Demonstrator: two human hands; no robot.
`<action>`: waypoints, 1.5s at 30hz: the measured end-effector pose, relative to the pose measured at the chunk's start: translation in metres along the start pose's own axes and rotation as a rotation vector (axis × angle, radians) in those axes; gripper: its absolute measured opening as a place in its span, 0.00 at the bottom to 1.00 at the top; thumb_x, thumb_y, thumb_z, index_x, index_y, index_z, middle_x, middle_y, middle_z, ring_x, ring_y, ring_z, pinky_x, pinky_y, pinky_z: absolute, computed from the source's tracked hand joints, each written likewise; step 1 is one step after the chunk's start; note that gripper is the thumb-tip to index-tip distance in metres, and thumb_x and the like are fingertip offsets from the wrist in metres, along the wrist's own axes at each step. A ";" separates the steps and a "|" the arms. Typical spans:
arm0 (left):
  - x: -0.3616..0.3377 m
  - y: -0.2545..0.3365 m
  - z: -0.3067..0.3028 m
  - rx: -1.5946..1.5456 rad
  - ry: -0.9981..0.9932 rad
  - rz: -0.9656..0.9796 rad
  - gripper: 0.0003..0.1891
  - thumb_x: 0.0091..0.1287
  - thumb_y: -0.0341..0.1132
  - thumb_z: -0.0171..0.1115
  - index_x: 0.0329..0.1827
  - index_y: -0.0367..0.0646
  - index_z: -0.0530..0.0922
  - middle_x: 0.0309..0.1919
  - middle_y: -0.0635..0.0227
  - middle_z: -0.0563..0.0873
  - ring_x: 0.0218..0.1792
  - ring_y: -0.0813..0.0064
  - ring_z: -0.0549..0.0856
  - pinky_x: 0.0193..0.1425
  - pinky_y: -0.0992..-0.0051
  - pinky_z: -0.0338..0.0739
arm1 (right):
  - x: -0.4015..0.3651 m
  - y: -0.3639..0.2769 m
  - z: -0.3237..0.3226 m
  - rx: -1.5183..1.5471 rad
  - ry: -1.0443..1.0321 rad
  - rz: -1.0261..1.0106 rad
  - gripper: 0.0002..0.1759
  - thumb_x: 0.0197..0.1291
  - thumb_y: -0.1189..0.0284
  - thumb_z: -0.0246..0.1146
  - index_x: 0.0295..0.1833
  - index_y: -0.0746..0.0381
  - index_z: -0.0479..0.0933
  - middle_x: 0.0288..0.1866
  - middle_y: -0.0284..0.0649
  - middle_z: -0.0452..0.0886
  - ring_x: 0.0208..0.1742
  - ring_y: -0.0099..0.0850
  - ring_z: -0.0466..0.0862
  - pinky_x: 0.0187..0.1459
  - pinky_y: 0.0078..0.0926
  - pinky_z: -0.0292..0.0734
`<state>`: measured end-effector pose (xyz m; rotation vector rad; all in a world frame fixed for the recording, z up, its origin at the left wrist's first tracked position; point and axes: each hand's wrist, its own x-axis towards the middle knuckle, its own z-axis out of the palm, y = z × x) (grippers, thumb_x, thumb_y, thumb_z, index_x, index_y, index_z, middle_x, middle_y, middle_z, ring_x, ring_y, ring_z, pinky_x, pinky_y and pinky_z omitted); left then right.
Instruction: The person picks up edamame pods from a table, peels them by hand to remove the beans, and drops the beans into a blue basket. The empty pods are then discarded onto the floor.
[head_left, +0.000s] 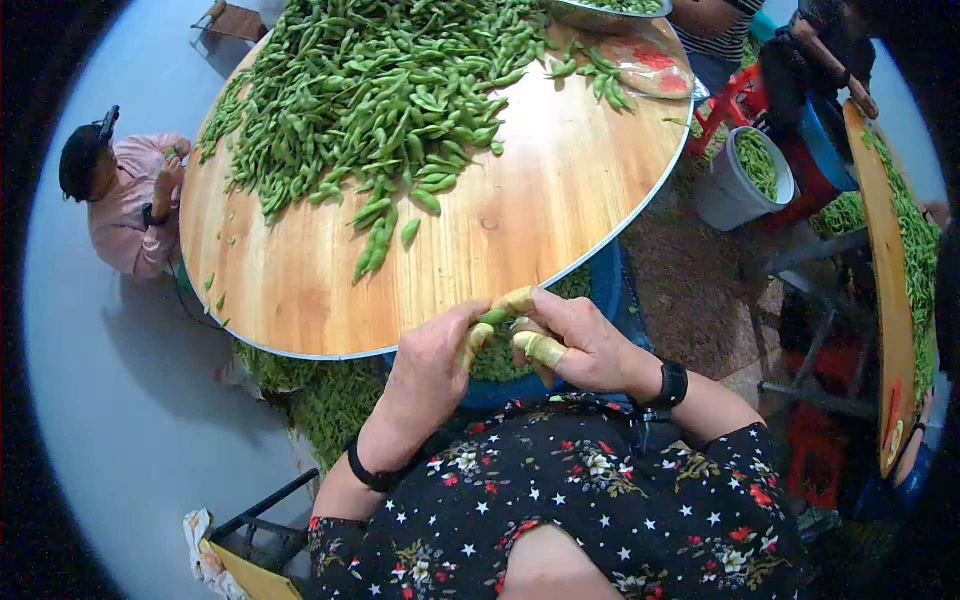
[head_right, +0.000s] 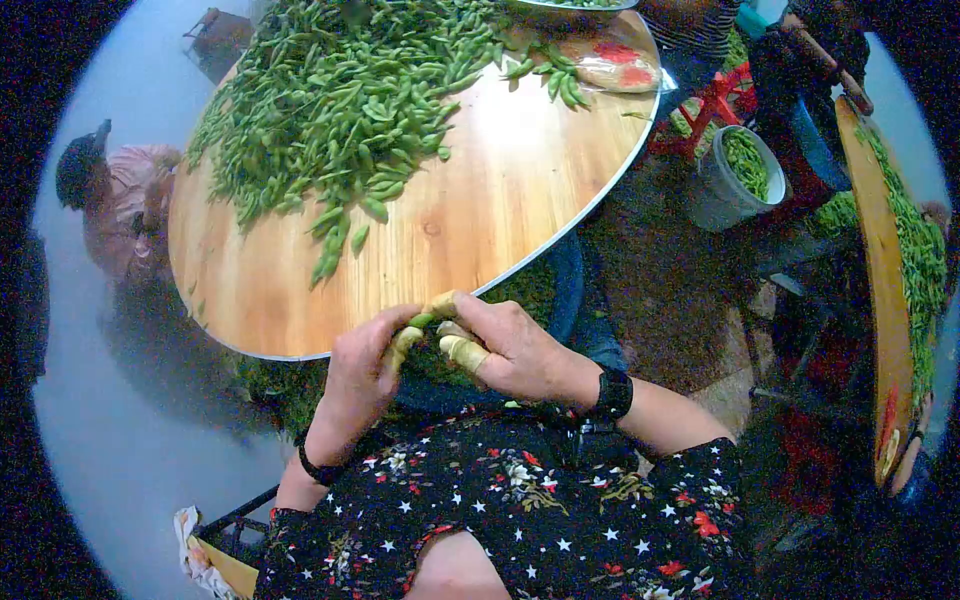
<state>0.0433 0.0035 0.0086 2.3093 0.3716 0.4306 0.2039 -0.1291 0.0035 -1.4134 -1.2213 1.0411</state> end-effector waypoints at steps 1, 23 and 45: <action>-0.003 -0.004 -0.003 0.047 -0.041 0.005 0.13 0.60 0.23 0.60 0.49 0.37 0.78 0.37 0.53 0.84 0.39 0.52 0.85 0.41 0.64 0.79 | 0.002 -0.002 0.001 -0.001 -0.003 -0.002 0.16 0.65 0.71 0.54 0.55 0.66 0.69 0.34 0.49 0.80 0.36 0.42 0.83 0.41 0.35 0.76; -0.033 0.000 -0.017 -0.003 -0.167 0.217 0.12 0.53 0.20 0.64 0.41 0.35 0.78 0.25 0.58 0.79 0.27 0.60 0.82 0.30 0.66 0.77 | 0.017 0.011 0.000 0.569 -0.586 0.493 0.08 0.68 0.66 0.52 0.46 0.58 0.72 0.23 0.32 0.77 0.12 0.16 0.68 0.12 0.16 0.59; -0.040 0.000 -0.008 0.401 -0.137 0.410 0.13 0.51 0.27 0.59 0.41 0.34 0.77 0.24 0.66 0.74 0.25 0.71 0.76 0.28 0.72 0.71 | 0.004 0.010 0.021 -0.180 -0.090 -0.026 0.09 0.55 0.72 0.66 0.36 0.65 0.74 0.20 0.35 0.72 0.23 0.19 0.72 0.28 0.24 0.69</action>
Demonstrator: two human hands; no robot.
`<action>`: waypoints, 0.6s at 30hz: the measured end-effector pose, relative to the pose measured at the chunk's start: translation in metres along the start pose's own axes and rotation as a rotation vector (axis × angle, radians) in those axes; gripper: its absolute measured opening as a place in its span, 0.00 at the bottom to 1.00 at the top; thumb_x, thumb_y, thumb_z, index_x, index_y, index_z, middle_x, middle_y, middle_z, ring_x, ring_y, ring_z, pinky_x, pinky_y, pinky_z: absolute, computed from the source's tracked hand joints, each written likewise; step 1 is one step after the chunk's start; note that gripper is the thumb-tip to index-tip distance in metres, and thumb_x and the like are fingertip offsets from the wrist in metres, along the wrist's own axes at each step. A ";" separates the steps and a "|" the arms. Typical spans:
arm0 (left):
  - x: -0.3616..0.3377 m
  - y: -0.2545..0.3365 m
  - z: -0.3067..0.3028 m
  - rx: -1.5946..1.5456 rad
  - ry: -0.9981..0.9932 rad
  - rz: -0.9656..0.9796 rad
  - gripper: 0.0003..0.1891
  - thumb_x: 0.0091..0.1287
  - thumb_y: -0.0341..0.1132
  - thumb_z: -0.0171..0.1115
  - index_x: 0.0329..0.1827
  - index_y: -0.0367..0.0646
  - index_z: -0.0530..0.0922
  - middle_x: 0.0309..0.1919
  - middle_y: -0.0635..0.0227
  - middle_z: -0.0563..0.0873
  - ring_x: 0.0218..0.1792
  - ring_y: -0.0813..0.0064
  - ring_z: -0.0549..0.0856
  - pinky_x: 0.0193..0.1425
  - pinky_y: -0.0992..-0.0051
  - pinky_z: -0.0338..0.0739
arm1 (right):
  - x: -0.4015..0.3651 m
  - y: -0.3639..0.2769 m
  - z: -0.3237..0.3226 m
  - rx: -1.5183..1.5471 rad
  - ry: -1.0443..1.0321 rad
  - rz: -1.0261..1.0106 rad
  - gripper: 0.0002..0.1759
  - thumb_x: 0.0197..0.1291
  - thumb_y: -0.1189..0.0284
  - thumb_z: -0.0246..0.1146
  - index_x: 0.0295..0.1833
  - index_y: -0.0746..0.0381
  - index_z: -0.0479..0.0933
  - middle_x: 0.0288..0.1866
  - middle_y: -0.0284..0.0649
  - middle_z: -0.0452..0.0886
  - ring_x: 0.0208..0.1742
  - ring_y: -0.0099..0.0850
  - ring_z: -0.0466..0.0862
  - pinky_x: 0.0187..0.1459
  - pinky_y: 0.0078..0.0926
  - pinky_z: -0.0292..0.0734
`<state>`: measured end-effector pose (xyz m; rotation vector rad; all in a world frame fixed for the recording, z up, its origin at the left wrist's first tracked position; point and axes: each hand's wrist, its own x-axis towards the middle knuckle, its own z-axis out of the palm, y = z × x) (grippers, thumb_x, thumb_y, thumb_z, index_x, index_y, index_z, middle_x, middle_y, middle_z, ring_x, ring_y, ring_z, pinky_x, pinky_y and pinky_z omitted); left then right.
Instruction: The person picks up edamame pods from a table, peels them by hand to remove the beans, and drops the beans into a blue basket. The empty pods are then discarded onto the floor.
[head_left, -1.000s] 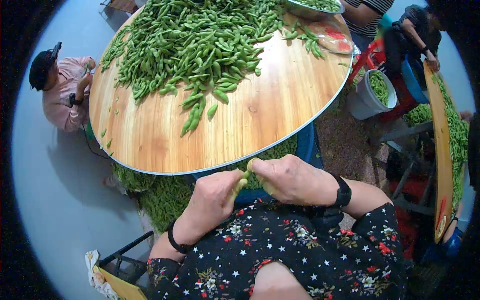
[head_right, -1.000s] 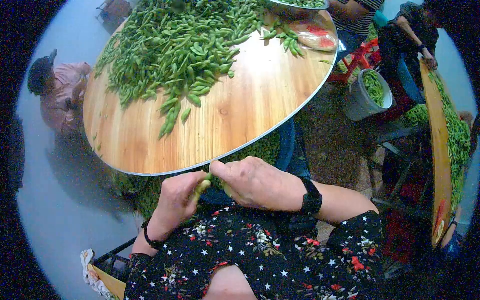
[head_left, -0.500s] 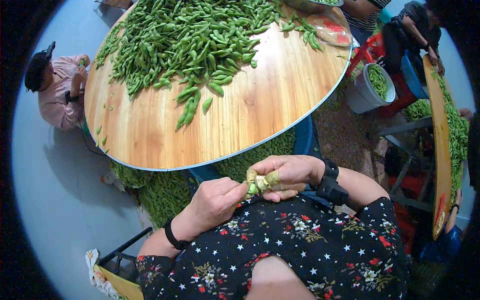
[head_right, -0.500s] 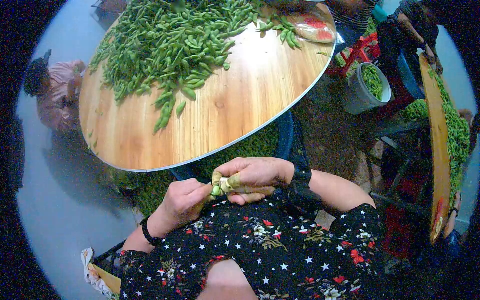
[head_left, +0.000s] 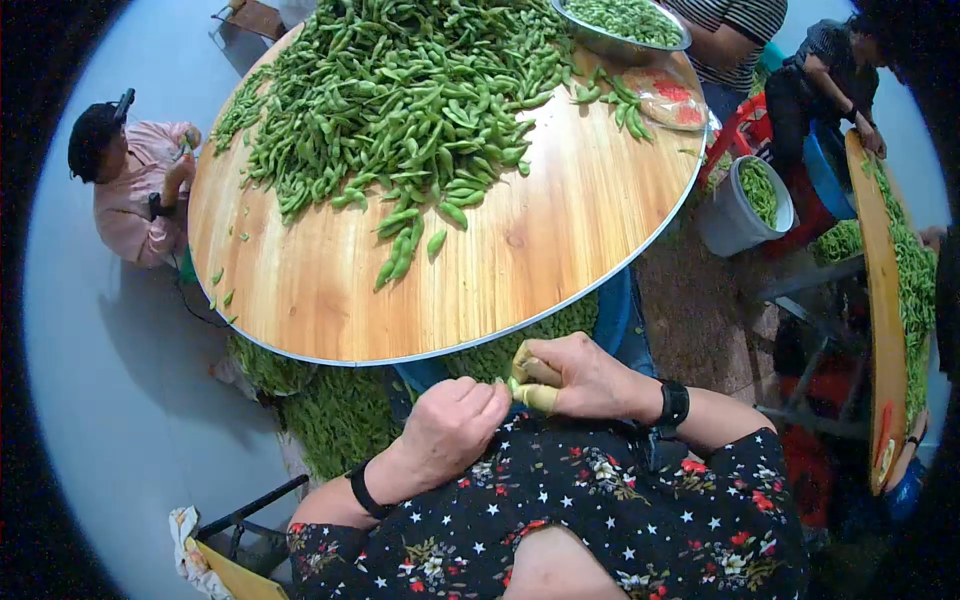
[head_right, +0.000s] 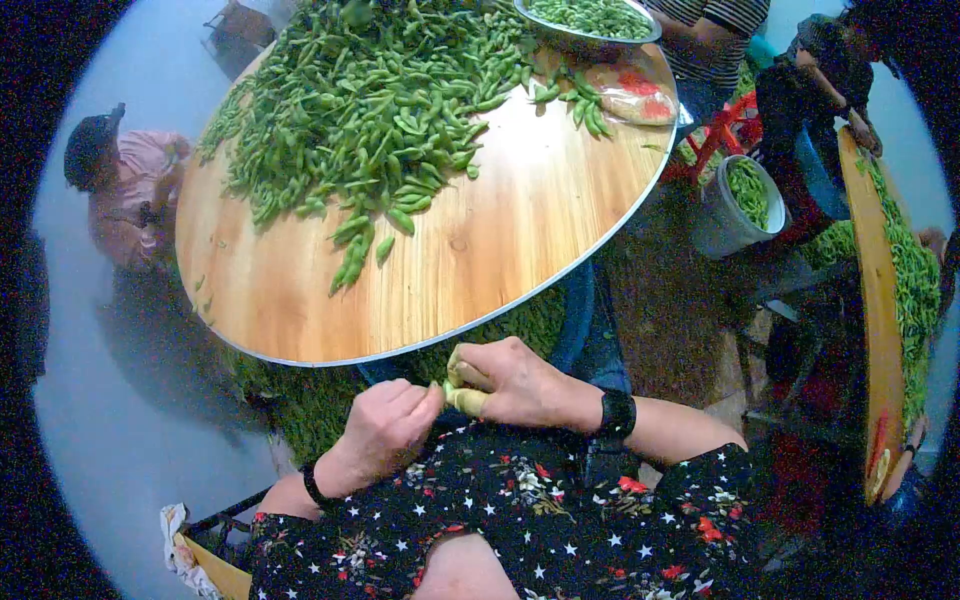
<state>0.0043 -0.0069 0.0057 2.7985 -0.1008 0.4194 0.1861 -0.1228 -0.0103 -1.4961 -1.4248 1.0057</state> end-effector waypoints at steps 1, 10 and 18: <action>0.000 0.001 -0.002 -0.005 -0.038 0.010 0.12 0.52 0.29 0.59 0.40 0.35 0.77 0.25 0.68 0.74 0.26 0.72 0.76 0.28 0.73 0.71 | 0.002 0.004 0.000 0.020 -0.049 0.006 0.08 0.55 0.71 0.64 0.37 0.64 0.74 0.21 0.35 0.75 0.20 0.20 0.72 0.23 0.21 0.68; -0.026 0.000 -0.011 -0.123 -0.064 -0.029 0.11 0.57 0.28 0.60 0.43 0.40 0.77 0.24 0.68 0.76 0.26 0.69 0.78 0.29 0.71 0.72 | 0.012 0.005 0.004 0.745 -0.457 0.454 0.07 0.60 0.68 0.59 0.39 0.59 0.75 0.24 0.34 0.78 0.15 0.16 0.72 0.12 0.14 0.60; -0.041 -0.024 -0.080 0.117 -0.241 -0.574 0.14 0.57 0.38 0.68 0.44 0.43 0.79 0.28 0.56 0.83 0.30 0.56 0.84 0.33 0.62 0.77 | 0.024 0.060 0.018 -0.266 -0.226 0.053 0.18 0.68 0.64 0.54 0.52 0.69 0.75 0.39 0.52 0.81 0.39 0.41 0.81 0.46 0.37 0.75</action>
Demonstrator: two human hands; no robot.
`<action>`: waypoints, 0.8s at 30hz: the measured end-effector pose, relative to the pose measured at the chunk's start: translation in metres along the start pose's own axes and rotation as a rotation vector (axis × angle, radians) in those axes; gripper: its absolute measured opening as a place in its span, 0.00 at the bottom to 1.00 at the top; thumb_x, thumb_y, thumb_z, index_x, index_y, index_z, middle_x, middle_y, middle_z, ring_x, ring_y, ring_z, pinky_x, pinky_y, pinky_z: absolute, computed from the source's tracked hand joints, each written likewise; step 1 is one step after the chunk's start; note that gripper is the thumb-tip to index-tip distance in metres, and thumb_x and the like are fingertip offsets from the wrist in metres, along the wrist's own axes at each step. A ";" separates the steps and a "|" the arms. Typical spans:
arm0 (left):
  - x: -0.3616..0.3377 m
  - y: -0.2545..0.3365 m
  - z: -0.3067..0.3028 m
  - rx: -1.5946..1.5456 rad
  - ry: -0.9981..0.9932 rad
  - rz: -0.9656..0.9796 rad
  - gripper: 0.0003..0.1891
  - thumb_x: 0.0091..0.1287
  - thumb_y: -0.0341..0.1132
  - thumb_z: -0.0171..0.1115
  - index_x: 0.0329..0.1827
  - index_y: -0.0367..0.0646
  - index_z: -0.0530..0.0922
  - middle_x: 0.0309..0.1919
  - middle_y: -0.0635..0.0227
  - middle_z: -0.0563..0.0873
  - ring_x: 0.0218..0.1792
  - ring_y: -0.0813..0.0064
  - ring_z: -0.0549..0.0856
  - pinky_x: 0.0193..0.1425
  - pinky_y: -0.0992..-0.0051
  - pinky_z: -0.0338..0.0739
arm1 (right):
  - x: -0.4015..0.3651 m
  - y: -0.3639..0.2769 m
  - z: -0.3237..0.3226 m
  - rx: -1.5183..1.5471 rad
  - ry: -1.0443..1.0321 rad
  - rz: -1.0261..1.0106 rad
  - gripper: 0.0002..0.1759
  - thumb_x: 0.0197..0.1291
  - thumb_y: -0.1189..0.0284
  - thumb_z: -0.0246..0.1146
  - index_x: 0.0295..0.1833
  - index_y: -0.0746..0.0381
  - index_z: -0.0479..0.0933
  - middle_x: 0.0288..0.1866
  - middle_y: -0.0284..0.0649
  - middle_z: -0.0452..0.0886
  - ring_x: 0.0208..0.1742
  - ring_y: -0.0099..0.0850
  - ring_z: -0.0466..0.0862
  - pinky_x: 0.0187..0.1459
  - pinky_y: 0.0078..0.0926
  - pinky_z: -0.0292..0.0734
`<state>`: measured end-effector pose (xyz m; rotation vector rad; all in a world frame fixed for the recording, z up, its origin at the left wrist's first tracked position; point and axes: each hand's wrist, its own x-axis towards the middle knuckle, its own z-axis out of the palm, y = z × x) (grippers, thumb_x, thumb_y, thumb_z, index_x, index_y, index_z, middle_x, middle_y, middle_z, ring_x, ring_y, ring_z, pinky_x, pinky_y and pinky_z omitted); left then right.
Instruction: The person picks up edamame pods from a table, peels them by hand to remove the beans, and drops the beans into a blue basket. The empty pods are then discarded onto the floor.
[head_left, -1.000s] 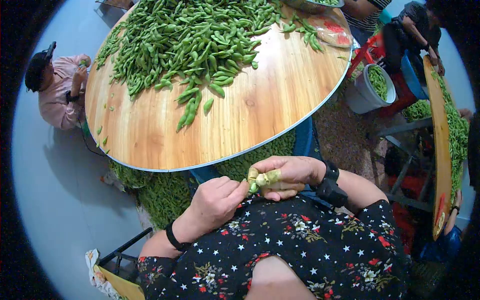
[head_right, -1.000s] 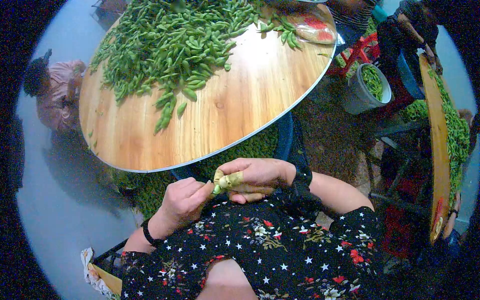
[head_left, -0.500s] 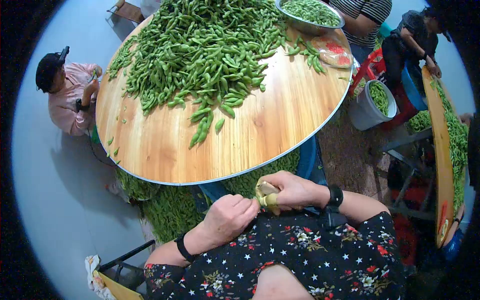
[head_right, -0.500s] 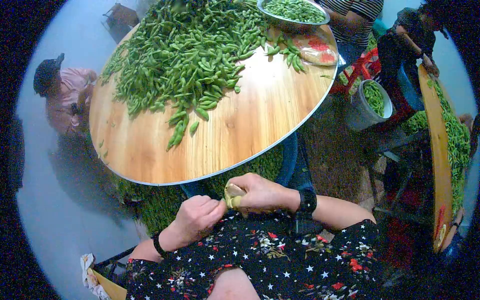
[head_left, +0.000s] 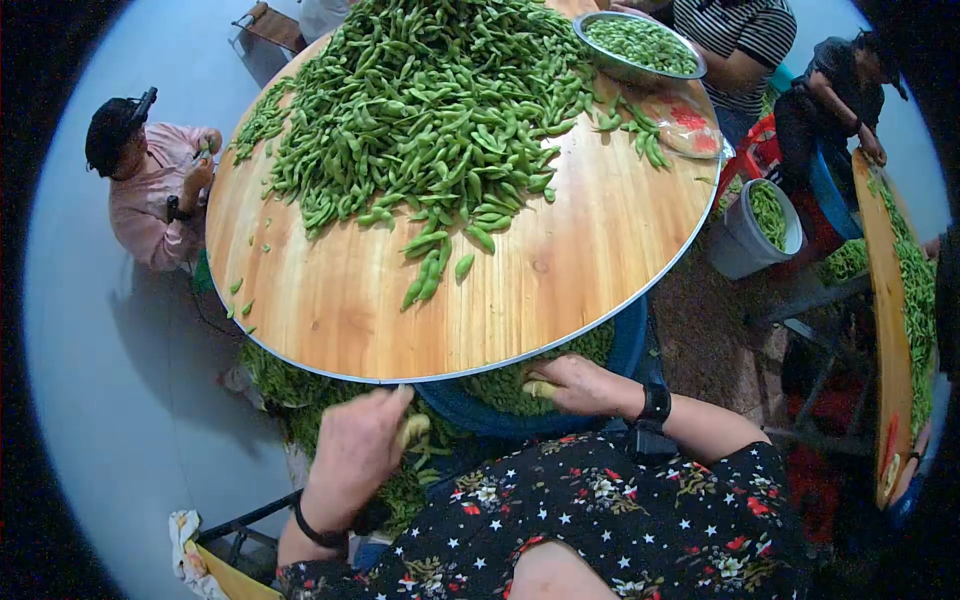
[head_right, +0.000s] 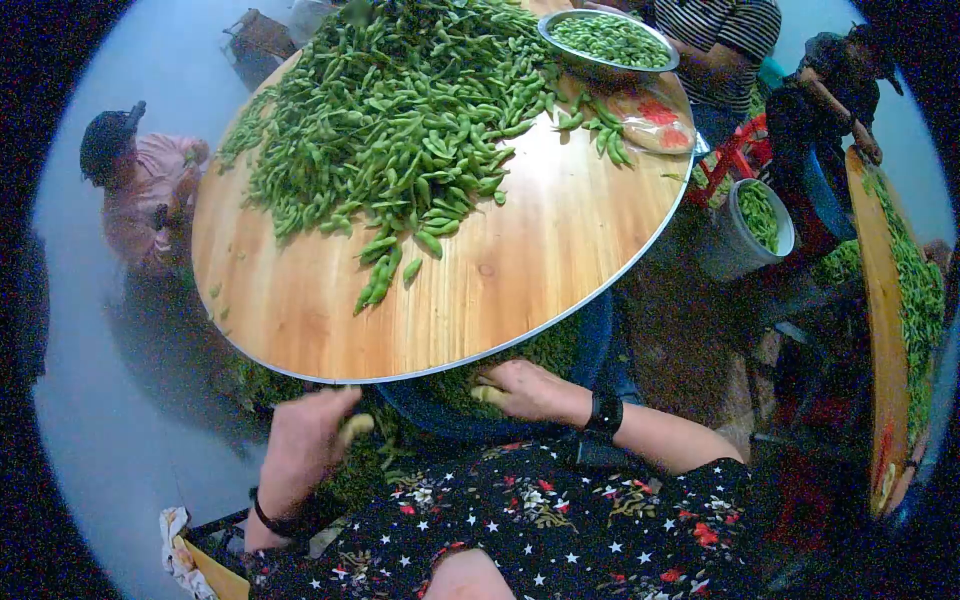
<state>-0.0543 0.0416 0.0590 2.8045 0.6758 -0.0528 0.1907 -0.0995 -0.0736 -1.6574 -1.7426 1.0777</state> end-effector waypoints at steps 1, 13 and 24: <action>0.015 -0.001 -0.007 -0.027 0.048 0.022 0.11 0.58 0.33 0.67 0.42 0.42 0.79 0.29 0.56 0.82 0.30 0.56 0.83 0.34 0.62 0.77 | 0.003 -0.007 -0.002 0.109 -0.029 0.054 0.18 0.69 0.64 0.53 0.52 0.68 0.74 0.37 0.48 0.80 0.36 0.37 0.79 0.42 0.34 0.75; 0.244 -0.077 -0.005 0.039 0.586 0.535 0.14 0.58 0.24 0.60 0.48 0.44 0.80 0.43 0.58 0.81 0.42 0.56 0.83 0.43 0.67 0.79 | 0.018 -0.061 -0.027 0.702 -0.193 0.153 0.21 0.73 0.56 0.48 0.55 0.61 0.74 0.28 0.30 0.71 0.27 0.19 0.70 0.28 0.20 0.70; 0.102 -0.004 0.026 -1.230 0.312 0.037 0.11 0.67 0.25 0.59 0.52 0.36 0.75 0.38 0.67 0.83 0.35 0.80 0.82 0.35 0.80 0.76 | 0.034 -0.082 -0.037 0.984 0.212 -0.007 0.18 0.74 0.63 0.46 0.60 0.64 0.64 0.33 0.37 0.78 0.23 0.23 0.79 0.22 0.20 0.73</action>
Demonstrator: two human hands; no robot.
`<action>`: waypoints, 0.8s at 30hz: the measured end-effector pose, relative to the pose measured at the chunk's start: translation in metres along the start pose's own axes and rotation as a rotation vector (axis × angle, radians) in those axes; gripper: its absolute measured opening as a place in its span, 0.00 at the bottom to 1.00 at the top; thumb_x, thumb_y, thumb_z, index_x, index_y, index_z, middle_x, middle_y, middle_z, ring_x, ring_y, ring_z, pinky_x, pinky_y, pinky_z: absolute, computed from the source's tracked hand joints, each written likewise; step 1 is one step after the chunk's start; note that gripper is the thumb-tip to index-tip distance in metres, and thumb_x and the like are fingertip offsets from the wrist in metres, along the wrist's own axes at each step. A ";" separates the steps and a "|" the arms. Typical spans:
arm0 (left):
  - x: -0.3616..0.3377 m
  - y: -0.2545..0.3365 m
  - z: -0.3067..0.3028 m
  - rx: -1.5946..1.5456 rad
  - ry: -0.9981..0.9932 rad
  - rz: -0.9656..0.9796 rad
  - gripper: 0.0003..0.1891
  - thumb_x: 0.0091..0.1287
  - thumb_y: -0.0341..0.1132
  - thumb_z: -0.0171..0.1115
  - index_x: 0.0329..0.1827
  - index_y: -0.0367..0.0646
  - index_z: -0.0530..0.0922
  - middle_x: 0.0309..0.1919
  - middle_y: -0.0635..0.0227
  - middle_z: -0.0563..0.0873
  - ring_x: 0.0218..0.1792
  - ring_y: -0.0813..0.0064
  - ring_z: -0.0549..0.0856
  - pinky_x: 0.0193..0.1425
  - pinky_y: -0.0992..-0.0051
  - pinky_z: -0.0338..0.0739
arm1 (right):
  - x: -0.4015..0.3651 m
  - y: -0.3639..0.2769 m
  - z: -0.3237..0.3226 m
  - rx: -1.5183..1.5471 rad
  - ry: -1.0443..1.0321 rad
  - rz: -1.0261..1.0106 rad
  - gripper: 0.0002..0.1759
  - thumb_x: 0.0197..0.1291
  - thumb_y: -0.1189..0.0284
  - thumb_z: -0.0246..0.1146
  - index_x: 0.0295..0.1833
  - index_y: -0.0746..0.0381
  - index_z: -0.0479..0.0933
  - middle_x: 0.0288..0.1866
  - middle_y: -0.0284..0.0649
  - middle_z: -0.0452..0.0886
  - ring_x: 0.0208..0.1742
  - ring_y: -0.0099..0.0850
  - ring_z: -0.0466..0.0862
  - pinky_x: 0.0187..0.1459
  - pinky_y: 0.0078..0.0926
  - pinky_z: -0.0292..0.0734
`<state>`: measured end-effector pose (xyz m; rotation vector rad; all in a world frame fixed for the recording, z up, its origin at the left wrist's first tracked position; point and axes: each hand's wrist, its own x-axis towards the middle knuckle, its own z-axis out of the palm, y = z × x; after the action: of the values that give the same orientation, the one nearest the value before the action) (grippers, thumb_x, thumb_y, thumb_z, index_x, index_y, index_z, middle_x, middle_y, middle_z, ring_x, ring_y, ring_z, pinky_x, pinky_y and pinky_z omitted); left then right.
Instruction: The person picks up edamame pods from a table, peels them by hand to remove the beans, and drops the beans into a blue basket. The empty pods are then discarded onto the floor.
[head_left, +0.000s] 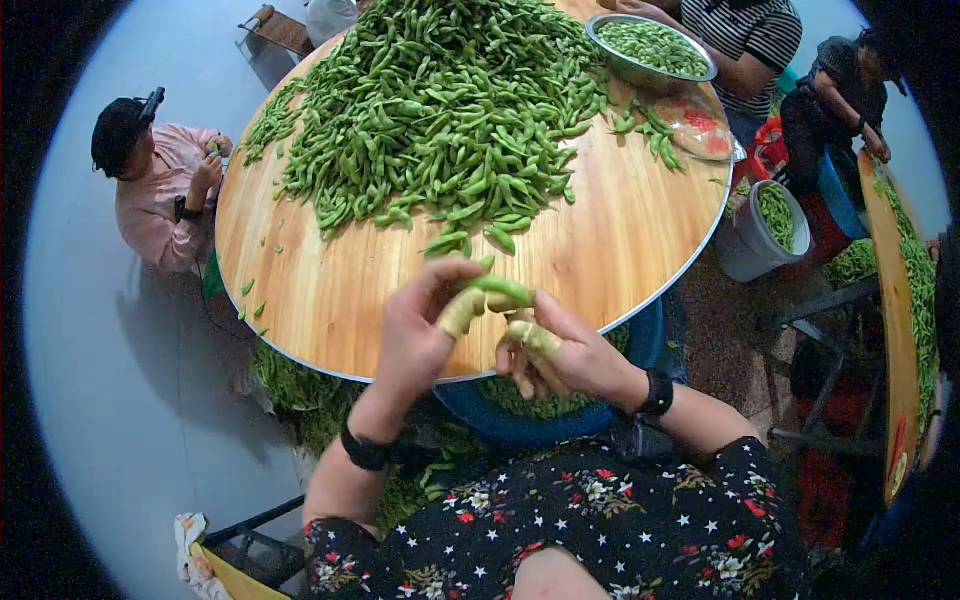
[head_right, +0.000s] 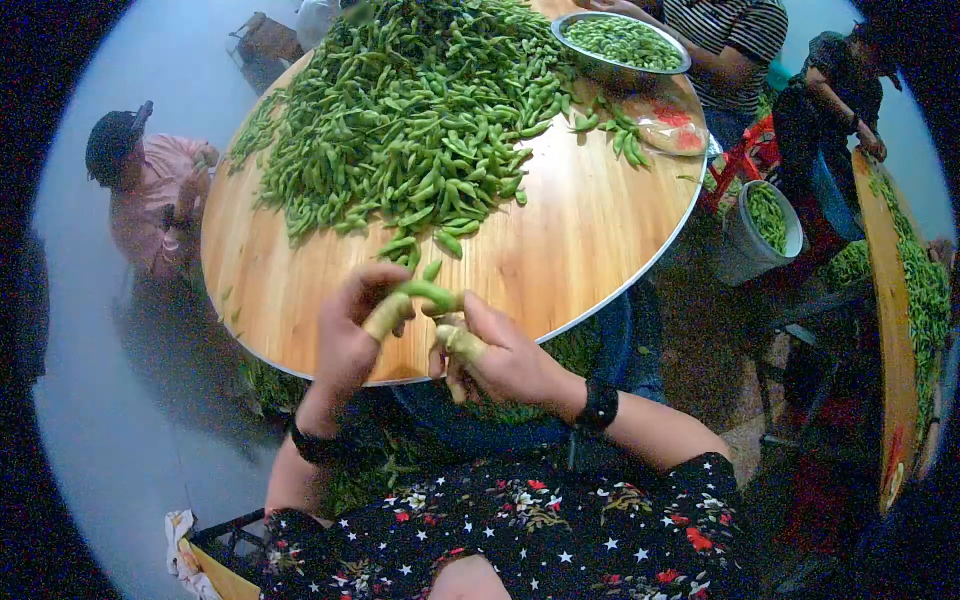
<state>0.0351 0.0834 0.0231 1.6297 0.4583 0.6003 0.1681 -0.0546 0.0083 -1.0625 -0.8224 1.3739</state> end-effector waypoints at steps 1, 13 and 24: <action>-0.011 0.000 0.005 0.248 0.006 0.151 0.11 0.67 0.25 0.59 0.51 0.36 0.76 0.38 0.64 0.83 0.35 0.76 0.82 0.35 0.78 0.76 | -0.001 0.001 -0.001 0.001 -0.001 0.013 0.16 0.73 0.64 0.47 0.59 0.63 0.63 0.33 0.37 0.78 0.22 0.24 0.79 0.21 0.19 0.72; -0.052 0.000 0.045 0.250 0.052 0.089 0.18 0.71 0.27 0.50 0.63 0.36 0.73 0.40 0.53 0.85 0.33 0.68 0.84 0.40 0.75 0.77 | -0.025 0.010 -0.009 0.094 -0.017 -0.072 0.18 0.73 0.66 0.48 0.62 0.62 0.62 0.32 0.34 0.77 0.22 0.19 0.73 0.22 0.16 0.68; -0.062 0.002 0.060 0.718 -0.005 0.584 0.23 0.65 0.25 0.57 0.65 0.34 0.72 0.27 0.66 0.80 0.21 0.74 0.75 0.28 0.77 0.72 | -0.047 0.001 -0.017 0.219 -0.130 -0.036 0.10 0.72 0.68 0.49 0.54 0.58 0.67 0.27 0.30 0.74 0.16 0.16 0.67 0.16 0.14 0.61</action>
<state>0.0232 -0.0016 0.0126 2.4857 0.1855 0.9273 0.1809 -0.1029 0.0075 -0.7926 -0.7613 1.4769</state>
